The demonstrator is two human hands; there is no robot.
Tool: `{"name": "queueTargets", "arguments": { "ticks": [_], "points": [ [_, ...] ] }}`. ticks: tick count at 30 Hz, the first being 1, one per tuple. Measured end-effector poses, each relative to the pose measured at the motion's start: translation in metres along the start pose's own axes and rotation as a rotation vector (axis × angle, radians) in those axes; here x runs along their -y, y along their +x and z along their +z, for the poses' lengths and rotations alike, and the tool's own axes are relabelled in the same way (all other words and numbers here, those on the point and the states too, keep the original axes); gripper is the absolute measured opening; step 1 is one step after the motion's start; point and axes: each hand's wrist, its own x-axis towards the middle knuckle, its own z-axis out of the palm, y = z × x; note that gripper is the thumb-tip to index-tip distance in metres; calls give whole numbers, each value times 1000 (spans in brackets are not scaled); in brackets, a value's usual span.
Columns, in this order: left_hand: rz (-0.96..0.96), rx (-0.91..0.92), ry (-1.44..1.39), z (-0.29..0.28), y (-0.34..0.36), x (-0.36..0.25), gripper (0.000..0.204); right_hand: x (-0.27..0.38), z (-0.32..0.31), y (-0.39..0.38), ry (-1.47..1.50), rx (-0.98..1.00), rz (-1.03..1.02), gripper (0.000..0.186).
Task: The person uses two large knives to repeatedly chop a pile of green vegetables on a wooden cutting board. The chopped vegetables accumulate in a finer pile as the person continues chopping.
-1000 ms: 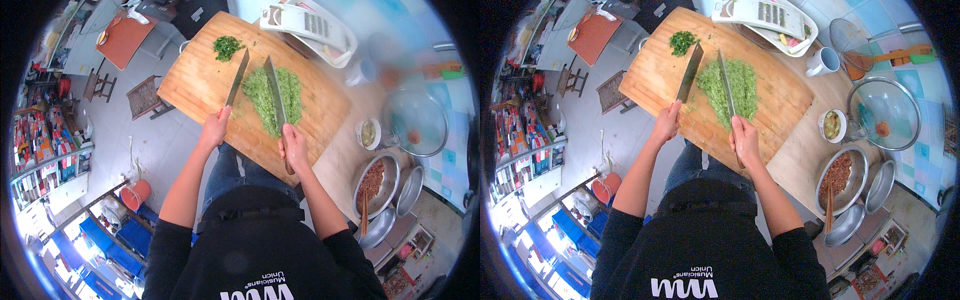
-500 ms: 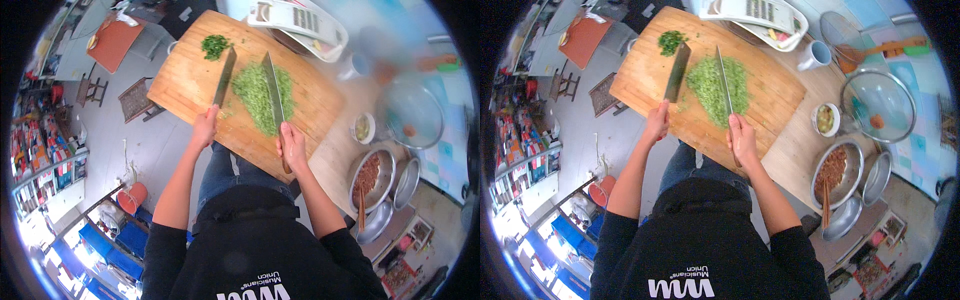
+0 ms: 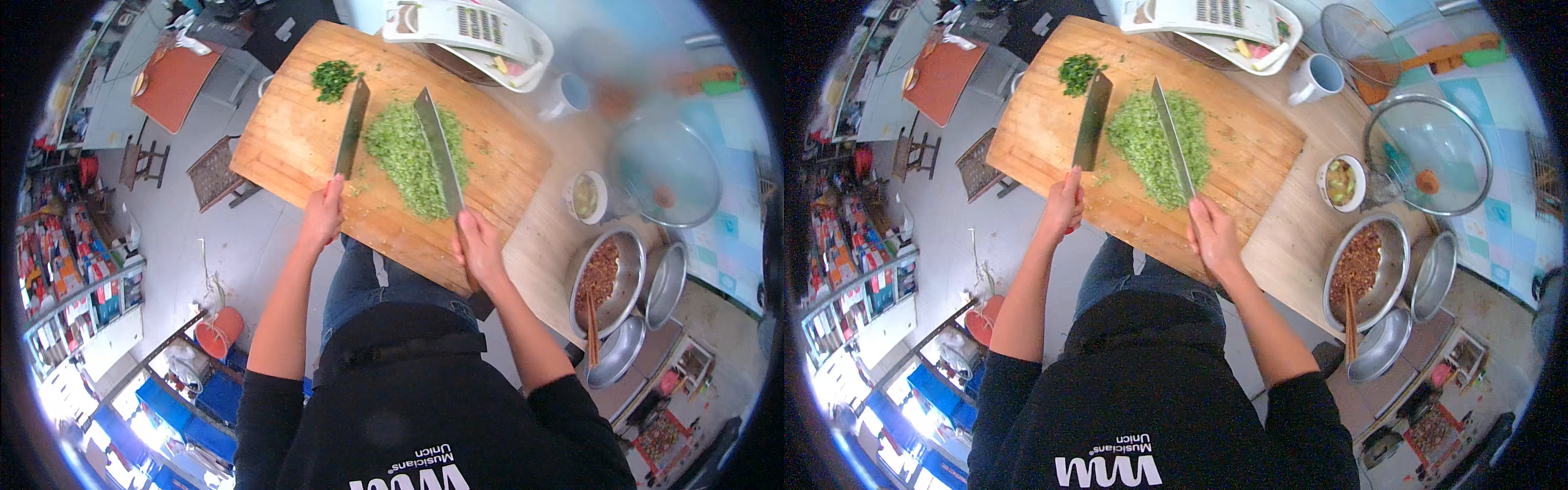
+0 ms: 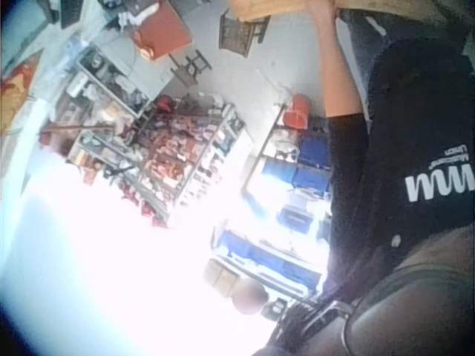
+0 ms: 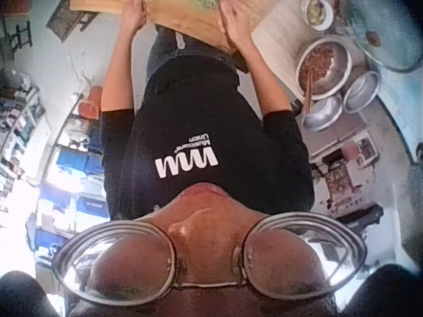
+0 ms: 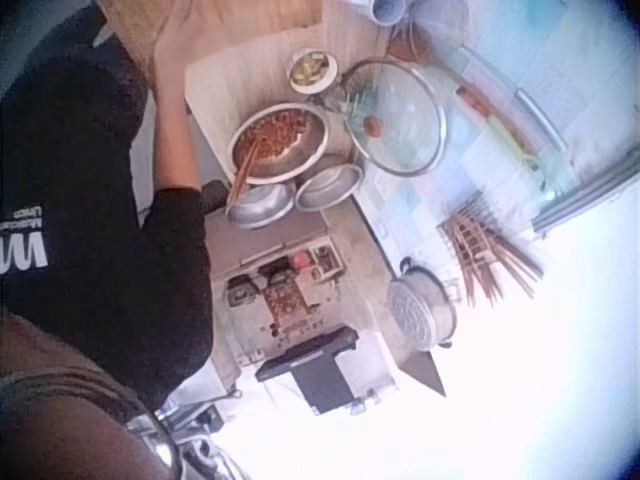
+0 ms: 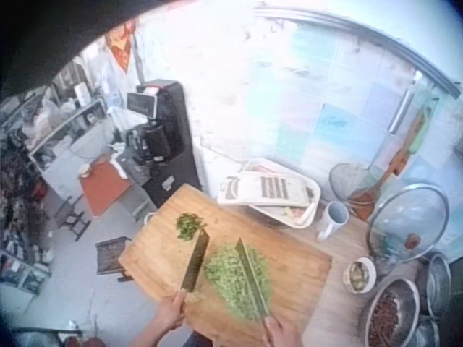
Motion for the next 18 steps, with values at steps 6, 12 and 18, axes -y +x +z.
{"name": "queueTargets", "arguments": {
  "ticks": [6,12,18],
  "points": [
    [-30,57,-48,-5,0,-3,51,-3,-59,-18,-423,379,67,40],
    [-19,40,-66,-4,0,-2,52,2,-86,27,-952,521,-361,41],
    [-19,34,-77,-3,1,0,52,28,-90,46,-989,468,-473,43]
  ]
}}
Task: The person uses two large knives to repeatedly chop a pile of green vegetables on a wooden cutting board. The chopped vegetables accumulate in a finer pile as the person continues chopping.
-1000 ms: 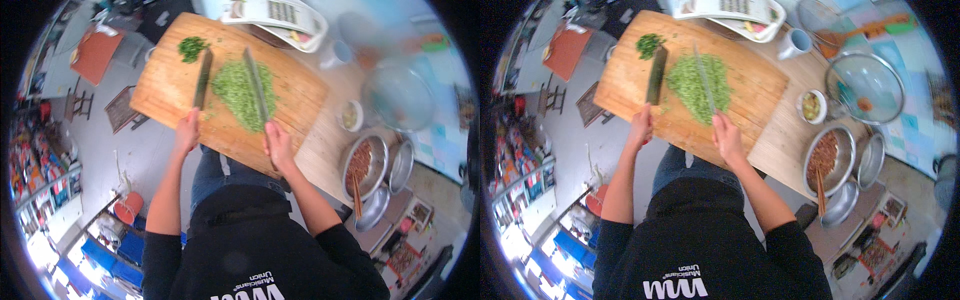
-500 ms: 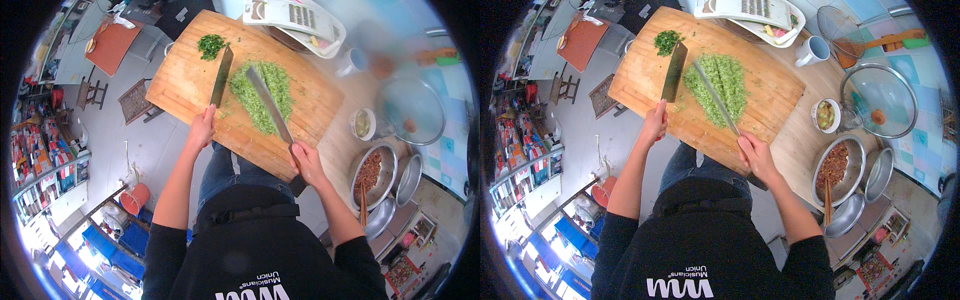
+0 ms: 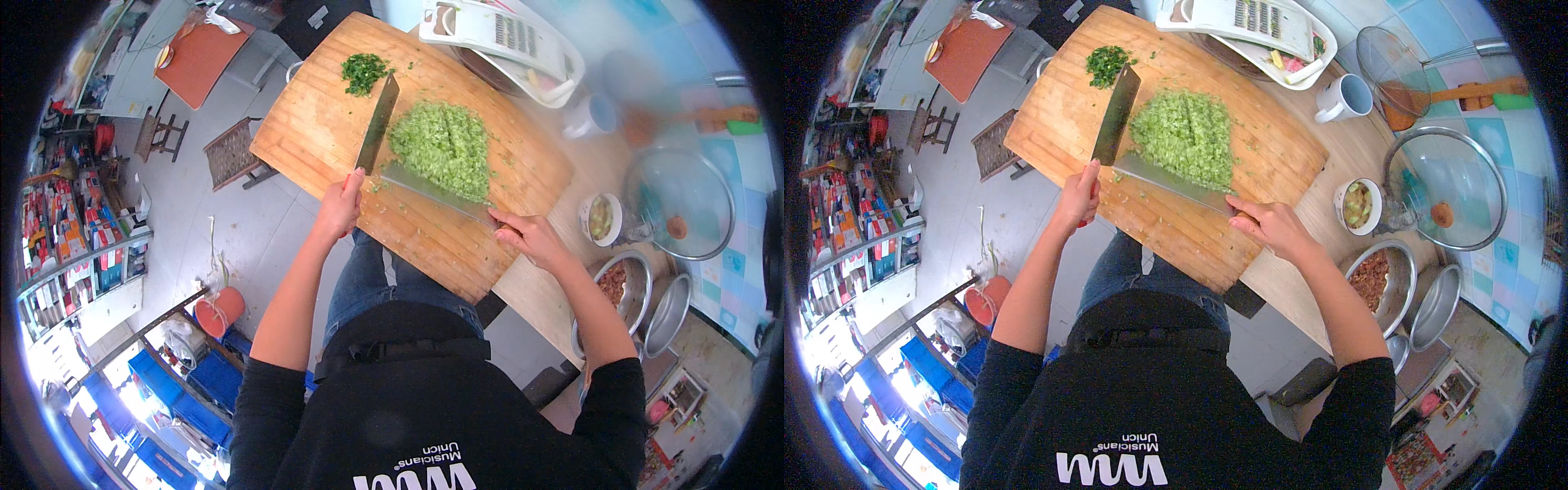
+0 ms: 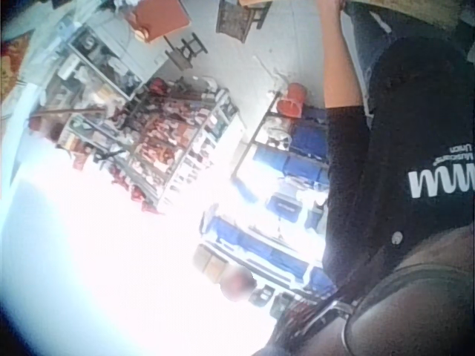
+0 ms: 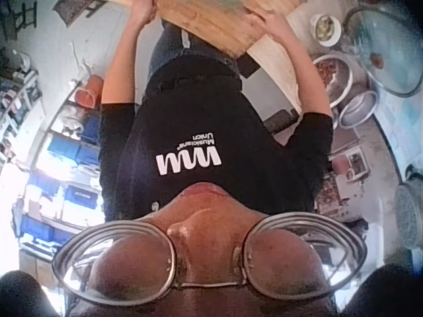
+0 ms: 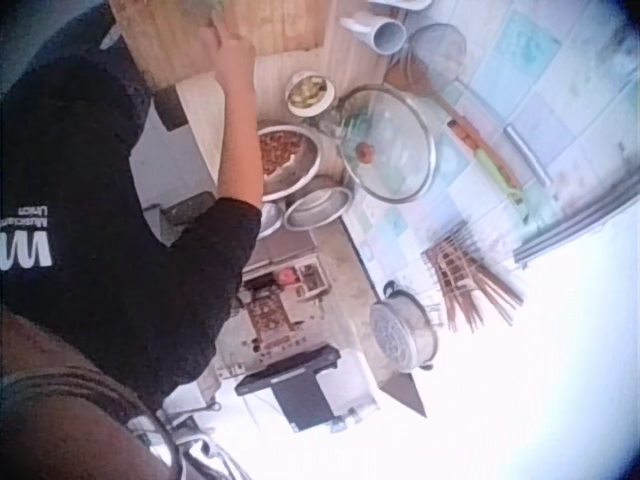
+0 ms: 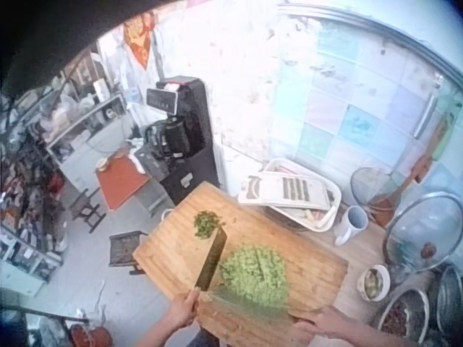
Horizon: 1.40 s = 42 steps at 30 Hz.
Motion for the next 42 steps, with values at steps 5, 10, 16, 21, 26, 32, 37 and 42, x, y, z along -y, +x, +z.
{"name": "queueTargets", "arguments": {
  "ticks": [5,10,16,21,26,32,37,42],
  "points": [
    [-1,13,16,0,1,1,52,10,19,12,313,-116,281,40],
    [16,5,47,0,1,1,52,41,38,5,525,-222,402,38],
    [20,-16,16,0,1,3,52,78,81,32,924,-458,486,38],
    [-11,-23,5,-2,5,7,51,88,81,37,1022,-529,459,36],
    [-80,-41,67,-3,10,6,51,76,88,43,1016,-527,495,38],
    [-2,-40,72,3,4,2,51,71,98,39,717,-662,402,38],
    [-17,-45,76,3,2,0,52,79,89,30,654,-698,388,38],
    [-40,-31,71,1,9,6,52,72,96,29,731,-700,416,41]
  ]
}}
